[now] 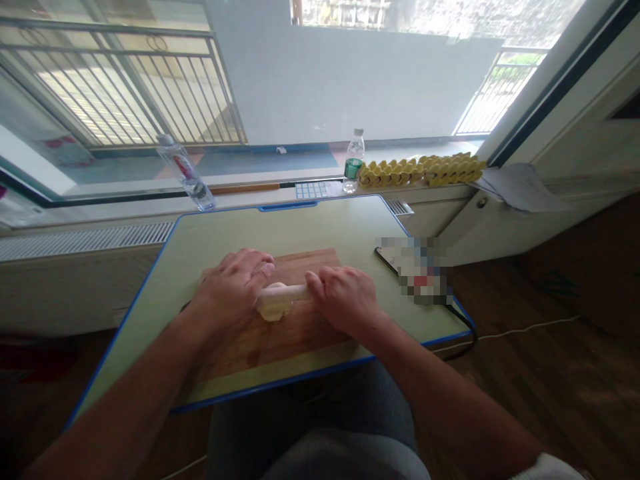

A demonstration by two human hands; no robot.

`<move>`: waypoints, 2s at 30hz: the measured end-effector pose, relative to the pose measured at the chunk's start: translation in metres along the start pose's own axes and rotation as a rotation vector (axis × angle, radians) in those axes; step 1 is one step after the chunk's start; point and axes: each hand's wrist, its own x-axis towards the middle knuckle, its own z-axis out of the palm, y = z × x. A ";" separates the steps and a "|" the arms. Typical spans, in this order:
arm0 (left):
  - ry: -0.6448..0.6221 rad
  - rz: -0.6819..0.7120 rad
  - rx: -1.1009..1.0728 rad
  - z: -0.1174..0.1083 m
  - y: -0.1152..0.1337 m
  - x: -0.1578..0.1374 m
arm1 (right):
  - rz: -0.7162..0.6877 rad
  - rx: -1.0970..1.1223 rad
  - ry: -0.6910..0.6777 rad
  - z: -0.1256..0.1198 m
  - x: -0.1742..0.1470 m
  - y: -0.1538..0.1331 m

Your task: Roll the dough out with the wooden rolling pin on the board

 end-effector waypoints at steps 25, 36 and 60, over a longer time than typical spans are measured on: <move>0.116 0.017 0.092 -0.004 -0.001 0.014 | 0.062 -0.046 -0.037 -0.011 0.017 -0.001; -0.074 0.073 0.136 0.008 -0.012 0.020 | 0.032 -0.062 -0.077 0.007 0.023 0.002; -0.016 0.018 0.142 0.003 -0.010 0.005 | 0.035 -0.032 0.065 0.004 0.016 -0.004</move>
